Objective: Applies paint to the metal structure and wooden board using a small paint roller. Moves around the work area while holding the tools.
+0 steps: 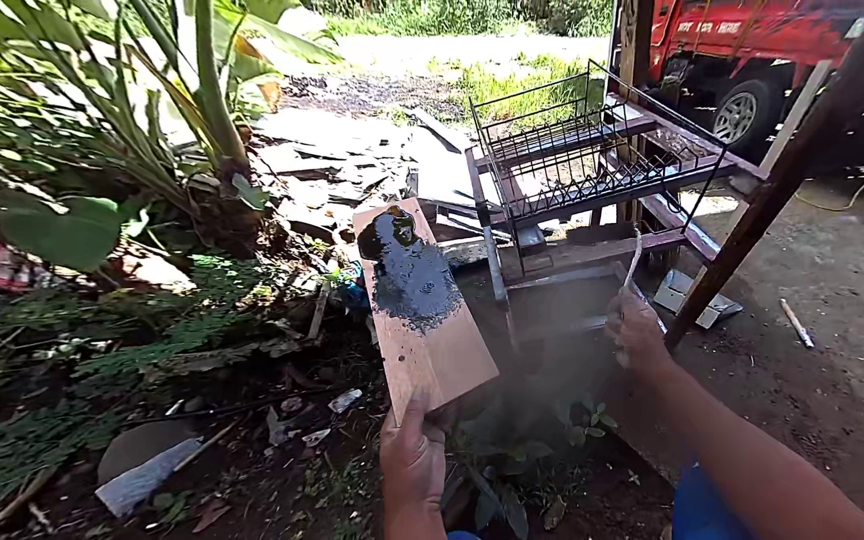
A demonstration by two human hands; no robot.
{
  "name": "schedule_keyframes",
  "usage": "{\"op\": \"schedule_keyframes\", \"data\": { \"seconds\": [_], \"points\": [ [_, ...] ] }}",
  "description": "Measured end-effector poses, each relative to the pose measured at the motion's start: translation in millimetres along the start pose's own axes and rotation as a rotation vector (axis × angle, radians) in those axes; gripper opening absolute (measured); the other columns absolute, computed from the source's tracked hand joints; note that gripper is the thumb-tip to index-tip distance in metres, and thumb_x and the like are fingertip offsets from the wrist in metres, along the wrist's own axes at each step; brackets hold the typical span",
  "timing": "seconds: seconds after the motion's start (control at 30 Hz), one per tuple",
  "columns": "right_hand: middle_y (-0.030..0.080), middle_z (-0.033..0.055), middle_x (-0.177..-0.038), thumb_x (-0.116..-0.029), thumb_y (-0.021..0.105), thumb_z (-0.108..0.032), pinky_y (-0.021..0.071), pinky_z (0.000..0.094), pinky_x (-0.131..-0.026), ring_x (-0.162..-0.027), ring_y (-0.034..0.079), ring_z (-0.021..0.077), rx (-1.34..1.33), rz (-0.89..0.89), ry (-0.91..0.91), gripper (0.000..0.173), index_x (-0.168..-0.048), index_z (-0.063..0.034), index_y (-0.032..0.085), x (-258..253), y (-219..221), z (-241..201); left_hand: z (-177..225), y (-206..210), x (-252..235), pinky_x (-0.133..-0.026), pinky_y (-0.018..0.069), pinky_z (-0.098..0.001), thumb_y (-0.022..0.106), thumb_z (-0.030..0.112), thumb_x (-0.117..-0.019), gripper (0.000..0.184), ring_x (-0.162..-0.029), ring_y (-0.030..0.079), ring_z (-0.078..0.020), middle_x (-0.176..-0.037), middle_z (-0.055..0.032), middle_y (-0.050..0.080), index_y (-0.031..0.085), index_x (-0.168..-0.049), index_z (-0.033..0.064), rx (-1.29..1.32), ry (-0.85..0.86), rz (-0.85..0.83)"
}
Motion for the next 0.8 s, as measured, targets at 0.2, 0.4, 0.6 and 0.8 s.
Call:
{"op": "schedule_keyframes", "data": {
  "seconds": [0.2,0.4,0.6,0.8],
  "points": [
    [0.028,-0.0072,-0.049,-0.1129,0.032,-0.044,0.0271,0.0201,-0.036,-0.036,0.025,0.0047,-0.335,0.223,0.096,0.045,-0.081,-0.0164,0.048,-26,-16,9,-7,3,-2,-0.068,0.0648,-0.0344,0.043,0.010,-0.1082,0.020,-0.075,0.074,-0.0197,-0.093,-0.0123,0.073,0.054,-0.123,0.0002,-0.046,0.000,-0.012],
    [0.030,-0.0049,-0.049,-0.1124,0.037,-0.043,0.0281,0.0217,-0.036,-0.035,0.027,0.0070,-0.336,0.326,0.113,0.046,-0.080,-0.0127,0.051,-7,4,25,-16,9,-3,-0.071,0.0652,-0.0365,0.045,0.010,-0.1077,0.021,-0.078,0.075,-0.0217,-0.096,-0.0142,0.072,0.053,-0.125,-0.0003,-0.050,-0.024,-0.022],
    [0.029,-0.0078,-0.050,-0.1121,0.032,-0.048,0.0282,0.0200,-0.036,-0.035,0.026,0.0054,-0.566,0.276,0.119,0.046,-0.081,-0.0184,0.048,-17,21,9,-19,13,-5,-0.072,0.0652,-0.0369,0.045,0.010,-0.1077,0.022,-0.079,0.075,-0.0219,-0.097,-0.0147,0.073,0.054,-0.124,-0.0009,-0.041,-0.025,-0.035],
    [0.031,-0.0063,-0.049,-0.1125,0.035,-0.045,0.0269,0.0201,-0.035,-0.035,0.027,0.0048,-0.262,0.365,0.056,0.046,-0.081,-0.0150,0.051,-7,-5,5,-11,8,-6,-0.069,0.0653,-0.0358,0.044,0.009,-0.1078,0.020,-0.077,0.075,-0.0213,-0.095,-0.0144,0.073,0.055,-0.122,-0.0007,-0.051,-0.004,-0.022]
  ]
}}
Point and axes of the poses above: each hand's wrist, its own x-axis away from the middle knuckle, its own y-axis out of the palm, z = x × y, the point moved 9 cm from there along -x, towards the middle knuckle
